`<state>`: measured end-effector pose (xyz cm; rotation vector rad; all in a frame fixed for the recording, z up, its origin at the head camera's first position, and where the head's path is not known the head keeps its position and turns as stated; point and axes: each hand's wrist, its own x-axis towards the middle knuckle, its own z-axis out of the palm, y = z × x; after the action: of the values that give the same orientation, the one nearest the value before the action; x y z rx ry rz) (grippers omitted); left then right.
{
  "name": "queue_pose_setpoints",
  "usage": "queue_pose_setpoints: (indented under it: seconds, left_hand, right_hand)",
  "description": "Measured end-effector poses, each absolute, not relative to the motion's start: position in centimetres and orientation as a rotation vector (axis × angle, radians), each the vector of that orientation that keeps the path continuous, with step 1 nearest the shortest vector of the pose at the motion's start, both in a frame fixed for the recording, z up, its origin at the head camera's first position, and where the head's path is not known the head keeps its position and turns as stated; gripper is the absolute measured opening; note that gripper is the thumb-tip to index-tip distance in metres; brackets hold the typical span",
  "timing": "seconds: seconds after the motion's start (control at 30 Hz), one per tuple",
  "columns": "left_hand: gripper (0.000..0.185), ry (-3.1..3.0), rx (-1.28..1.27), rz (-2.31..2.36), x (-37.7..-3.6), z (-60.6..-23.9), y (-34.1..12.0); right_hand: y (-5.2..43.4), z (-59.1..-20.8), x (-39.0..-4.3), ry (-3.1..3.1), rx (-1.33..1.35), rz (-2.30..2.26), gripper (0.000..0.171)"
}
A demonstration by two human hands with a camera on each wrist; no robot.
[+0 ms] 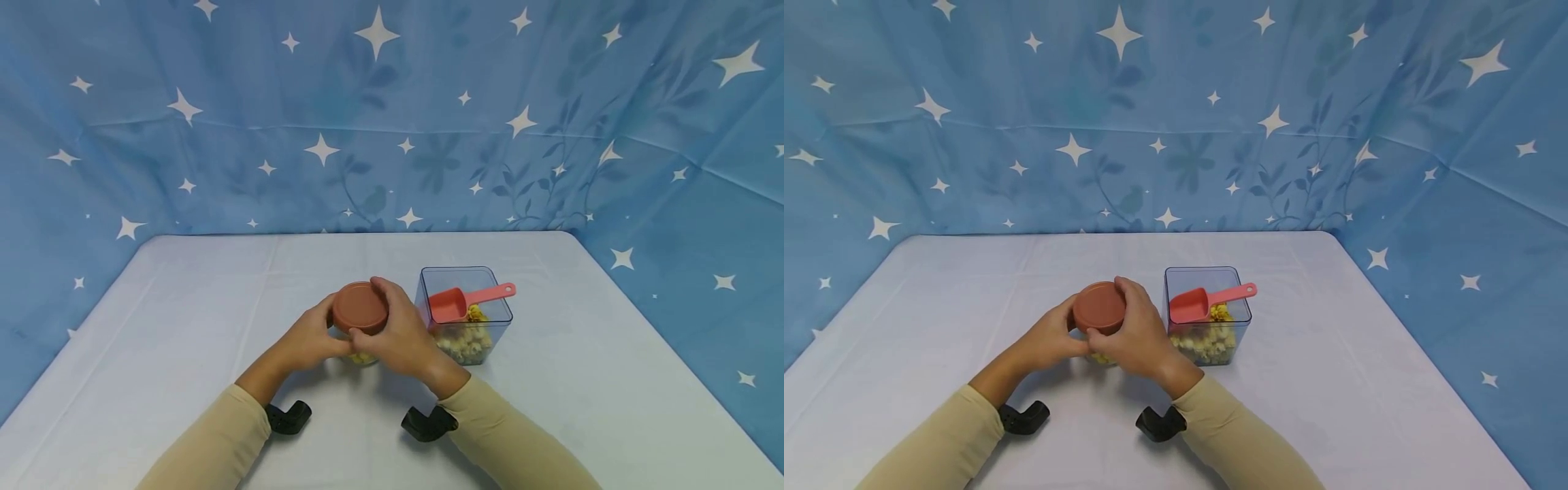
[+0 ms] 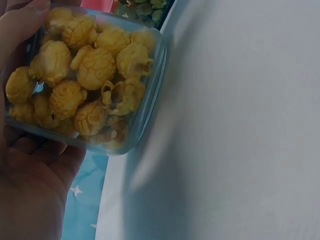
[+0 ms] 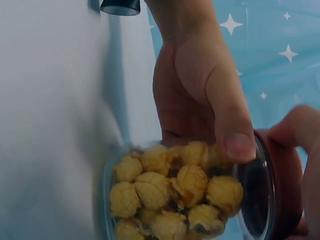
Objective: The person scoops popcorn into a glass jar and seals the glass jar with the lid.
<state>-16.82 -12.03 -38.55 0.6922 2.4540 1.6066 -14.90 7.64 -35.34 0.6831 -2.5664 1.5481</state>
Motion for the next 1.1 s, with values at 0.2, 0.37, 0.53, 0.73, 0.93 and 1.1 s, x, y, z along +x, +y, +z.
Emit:
queue_pose_setpoints:
  seconds: [0.2, 0.37, 0.53, 0.73, 0.93, 1.1]
  left_hand:
    - [0.082, 2.443, 0.673, 1.623, -16.71, -38.52, -11.94]
    - [0.083, 2.454, 0.669, 1.600, -16.68, -38.36, -11.99]
    - [0.081, 2.463, 0.657, 1.573, -16.62, -38.38, -12.06]
    - [0.083, 2.454, 0.648, 1.581, -16.58, -38.45, -11.97]
    - [0.083, 2.451, 0.649, 1.578, -16.61, -38.42, -12.08]
    - [0.083, 2.459, 0.648, 1.543, -16.65, -38.28, -12.24]
  right_hand:
    - [7.11, -35.86, -14.42, -2.492, 0.516, 1.457, 0.087]
    - [7.19, -36.05, -14.50, -2.482, 0.528, 1.495, 0.093]
    - [7.93, -36.19, -14.88, -2.488, 0.713, 1.659, 0.084]
    - [7.50, -36.19, -14.41, -2.469, 0.630, 1.540, 0.084]
    - [7.04, -36.13, -14.12, -2.489, 0.470, 1.422, 0.099]
    - [7.71, -35.91, -14.54, -2.522, 0.649, 1.538, 0.094]
